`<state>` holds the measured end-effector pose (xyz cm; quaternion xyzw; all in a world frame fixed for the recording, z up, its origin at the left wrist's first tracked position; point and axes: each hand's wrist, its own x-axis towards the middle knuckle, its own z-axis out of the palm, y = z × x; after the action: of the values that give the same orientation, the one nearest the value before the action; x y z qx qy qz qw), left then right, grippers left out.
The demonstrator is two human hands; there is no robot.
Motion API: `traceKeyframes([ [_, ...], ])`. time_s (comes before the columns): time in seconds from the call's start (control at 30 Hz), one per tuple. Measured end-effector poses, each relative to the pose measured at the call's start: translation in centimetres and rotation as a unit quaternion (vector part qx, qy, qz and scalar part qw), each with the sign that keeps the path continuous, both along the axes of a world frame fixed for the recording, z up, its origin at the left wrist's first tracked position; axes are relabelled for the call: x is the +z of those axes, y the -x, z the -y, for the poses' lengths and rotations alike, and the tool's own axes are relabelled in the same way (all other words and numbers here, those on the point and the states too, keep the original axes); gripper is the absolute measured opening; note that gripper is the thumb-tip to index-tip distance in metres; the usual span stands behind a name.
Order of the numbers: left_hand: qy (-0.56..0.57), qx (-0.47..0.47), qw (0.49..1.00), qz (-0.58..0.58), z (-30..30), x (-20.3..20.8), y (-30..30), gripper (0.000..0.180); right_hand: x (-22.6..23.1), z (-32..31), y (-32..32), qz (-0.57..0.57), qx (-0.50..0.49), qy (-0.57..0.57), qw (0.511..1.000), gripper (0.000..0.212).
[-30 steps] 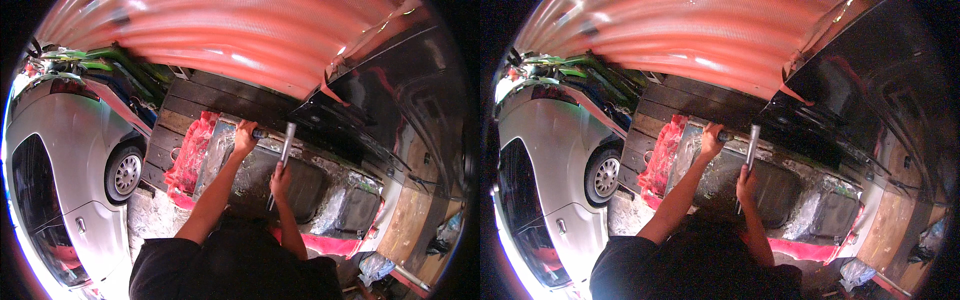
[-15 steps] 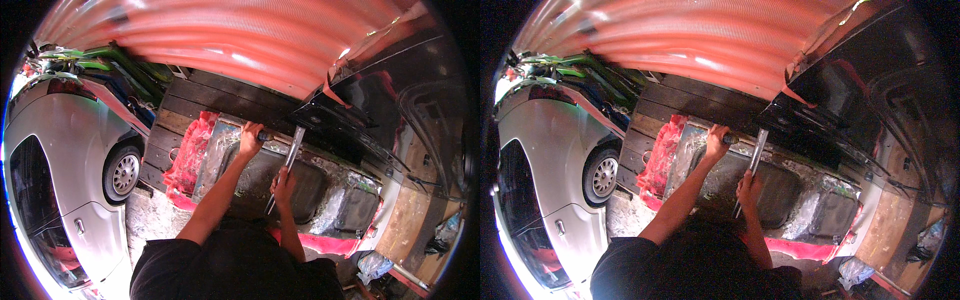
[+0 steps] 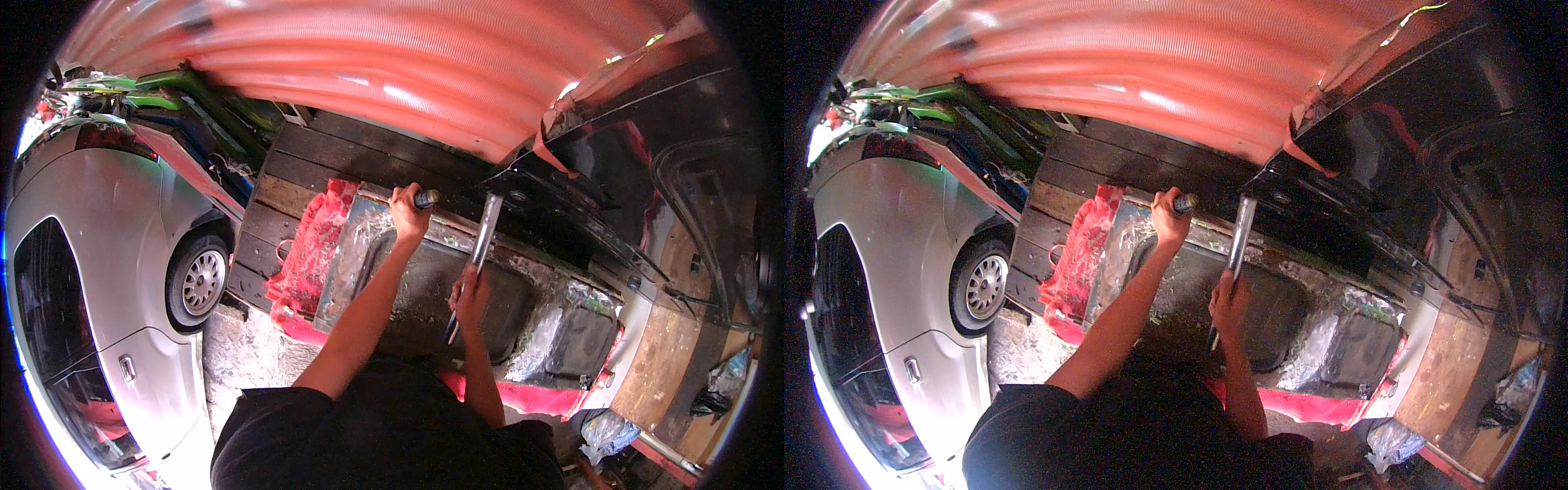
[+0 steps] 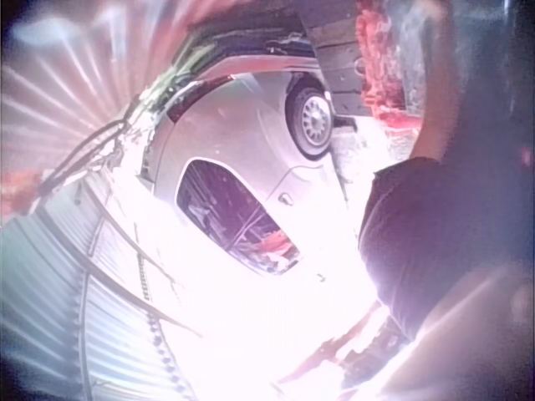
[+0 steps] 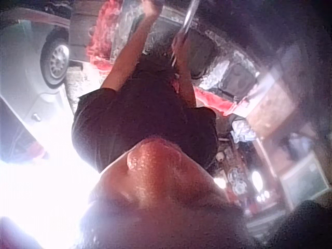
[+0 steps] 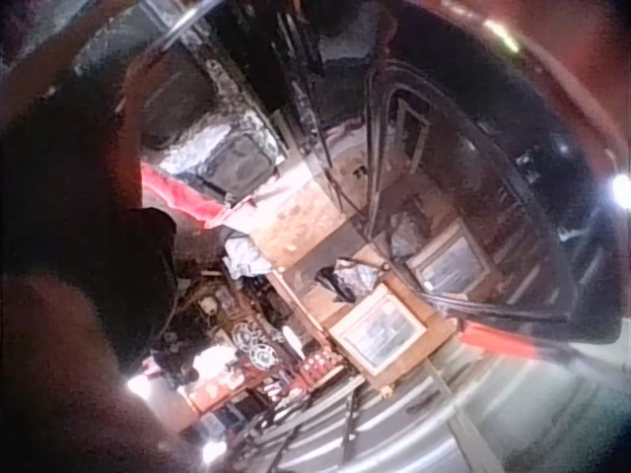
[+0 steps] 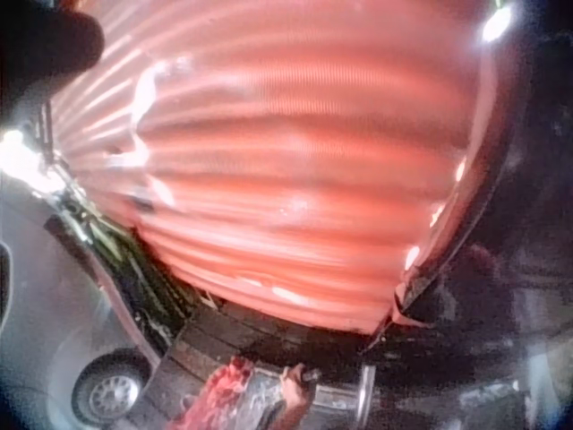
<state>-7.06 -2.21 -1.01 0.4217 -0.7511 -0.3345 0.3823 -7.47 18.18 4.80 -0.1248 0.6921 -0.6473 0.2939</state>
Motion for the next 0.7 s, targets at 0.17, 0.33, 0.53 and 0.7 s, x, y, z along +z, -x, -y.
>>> traceKeyframes([
  [0.17, -0.015, 0.009, 1.000, 0.011, 0.0, -0.5, 0.3, 0.033, -1.7, 4.5, 2.6, -0.146, 0.070, -0.155, 0.974, 0.041],
  [0.33, -0.045, 0.017, 0.999, 0.012, 0.8, -0.8, 0.1, 0.035, -1.1, 4.6, 4.6, -0.236, 0.097, -0.201, 0.946, 0.042],
  [0.53, -0.008, 0.003, 0.999, 0.052, -0.2, -0.4, 0.0, 0.032, -0.6, 4.1, 4.4, -0.206, 0.071, -0.151, 0.964, 0.036],
  [0.7, 0.011, -0.006, 0.998, 0.055, 0.6, -0.2, -0.4, 0.033, -1.9, 3.7, 5.7, -0.212, 0.091, -0.161, 0.960, 0.036],
])
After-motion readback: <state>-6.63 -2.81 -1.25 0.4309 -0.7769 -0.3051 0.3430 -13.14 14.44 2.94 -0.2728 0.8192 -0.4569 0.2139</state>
